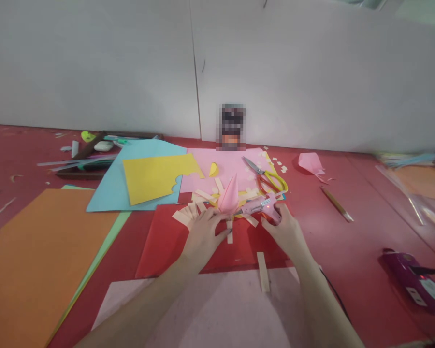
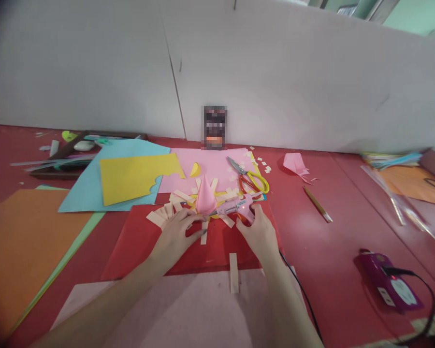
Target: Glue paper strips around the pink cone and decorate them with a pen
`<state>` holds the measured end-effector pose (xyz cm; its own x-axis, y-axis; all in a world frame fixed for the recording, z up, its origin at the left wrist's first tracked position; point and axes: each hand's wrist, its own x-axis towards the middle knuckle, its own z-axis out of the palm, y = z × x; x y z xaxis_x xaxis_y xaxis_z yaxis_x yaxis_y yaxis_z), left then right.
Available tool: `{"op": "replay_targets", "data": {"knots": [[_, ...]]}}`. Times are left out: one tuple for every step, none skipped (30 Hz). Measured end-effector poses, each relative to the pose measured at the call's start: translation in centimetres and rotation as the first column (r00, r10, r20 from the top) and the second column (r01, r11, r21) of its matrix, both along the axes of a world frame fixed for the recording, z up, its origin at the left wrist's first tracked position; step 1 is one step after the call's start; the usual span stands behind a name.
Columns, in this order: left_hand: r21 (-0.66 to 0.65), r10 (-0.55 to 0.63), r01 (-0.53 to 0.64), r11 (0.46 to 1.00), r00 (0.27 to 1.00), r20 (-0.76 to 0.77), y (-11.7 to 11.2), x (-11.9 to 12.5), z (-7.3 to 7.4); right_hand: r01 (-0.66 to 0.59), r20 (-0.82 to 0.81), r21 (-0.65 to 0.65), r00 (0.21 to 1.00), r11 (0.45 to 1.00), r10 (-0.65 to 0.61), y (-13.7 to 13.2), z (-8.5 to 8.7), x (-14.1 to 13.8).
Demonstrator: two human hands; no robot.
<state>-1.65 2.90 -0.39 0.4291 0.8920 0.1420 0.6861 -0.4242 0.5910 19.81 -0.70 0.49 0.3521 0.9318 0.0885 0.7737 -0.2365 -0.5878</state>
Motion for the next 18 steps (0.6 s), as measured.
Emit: {"op": "replay_targets", "data": {"knots": [[-0.002, -0.005, 0.005, 1.0, 1.0, 0.003, -0.05, 0.03, 0.05, 0.002, -0.002, -0.004, 1.0, 1.0, -0.002, -0.01, 0.09, -0.05], [-0.002, -0.009, 0.009, 1.0, 1.0, 0.005, -0.1, 0.05, 0.09, 0.007, -0.004, -0.009, 1.0, 1.0, -0.007, -0.01, 0.2, -0.12], [-0.002, -0.013, 0.013, 1.0, 1.0, 0.003, -0.14, 0.07, 0.11, 0.011, -0.009, -0.015, 1.0, 1.0, -0.011, -0.02, 0.32, -0.19], [0.001, -0.01, 0.01, 1.0, 1.0, -0.004, -0.18, 0.07, 0.1, 0.014, -0.014, -0.021, 1.0, 1.0, -0.014, -0.03, 0.43, -0.26], [0.007, -0.001, 0.001, 1.0, 1.0, -0.013, -0.2, 0.07, 0.06, 0.014, -0.019, -0.024, 1.0, 1.0, -0.015, -0.04, 0.53, -0.31], [0.014, 0.01, -0.01, 1.0, 1.0, -0.02, -0.21, 0.06, 0.0, 0.013, -0.024, -0.026, 1.0, 1.0, -0.014, -0.05, 0.6, -0.35], [0.02, 0.021, -0.02, 1.0, 0.999, -0.024, -0.2, 0.04, -0.07, 0.012, -0.026, -0.026, 1.0, 1.0, -0.013, -0.06, 0.64, -0.37], [0.025, 0.028, -0.027, 0.999, 0.999, -0.025, -0.18, 0.03, -0.15, 0.011, -0.027, -0.026, 1.0, 1.0, -0.011, -0.06, 0.64, -0.38], [0.026, 0.027, -0.026, 0.999, 0.999, -0.024, -0.14, 0.01, -0.2, 0.009, -0.028, -0.025, 1.0, 1.0, -0.01, -0.07, 0.62, -0.36], [0.025, 0.021, -0.021, 0.999, 1.0, -0.021, -0.1, 0.01, -0.24, 0.008, -0.027, -0.026, 1.0, 1.0, -0.009, -0.07, 0.58, -0.34], [0.023, 0.013, -0.012, 1.0, 1.0, -0.019, -0.04, 0.01, -0.26, 0.007, -0.026, -0.029, 1.0, 1.0, -0.008, -0.06, 0.52, -0.3], [0.019, 0.006, -0.006, 1.0, 1.0, -0.016, 0.01, 0.02, -0.26, 0.007, -0.024, -0.03, 1.0, 1.0, -0.007, -0.05, 0.46, -0.27], [0.016, 0.002, -0.002, 1.0, 1.0, -0.013, 0.06, 0.03, -0.24, 0.006, -0.02, -0.03, 1.0, 1.0, -0.006, -0.04, 0.4, -0.23], [0.011, 0.0, 0.0, 1.0, 1.0, -0.01, 0.1, 0.05, -0.21, 0.005, -0.015, -0.028, 1.0, 1.0, -0.006, -0.03, 0.33, -0.19], [0.009, 0.002, -0.002, 1.0, 1.0, -0.007, 0.13, 0.06, -0.18, 0.005, -0.007, -0.027, 1.0, 1.0, -0.006, -0.01, 0.28, -0.16], [0.007, 0.005, -0.005, 1.0, 1.0, -0.005, 0.15, 0.07, -0.16, 0.005, 0.0, -0.024, 1.0, 1.0, -0.005, 0.01, 0.22, -0.12], [0.005, 0.009, -0.009, 1.0, 1.0, -0.005, 0.16, 0.08, -0.16, 0.005, 0.006, -0.022, 1.0, 1.0, -0.005, 0.03, 0.17, -0.09], [0.002, 0.012, -0.012, 1.0, 1.0, -0.005, 0.16, 0.07, -0.18, 0.006, 0.011, -0.023, 1.0, 1.0, -0.006, 0.04, 0.13, -0.07]]}}
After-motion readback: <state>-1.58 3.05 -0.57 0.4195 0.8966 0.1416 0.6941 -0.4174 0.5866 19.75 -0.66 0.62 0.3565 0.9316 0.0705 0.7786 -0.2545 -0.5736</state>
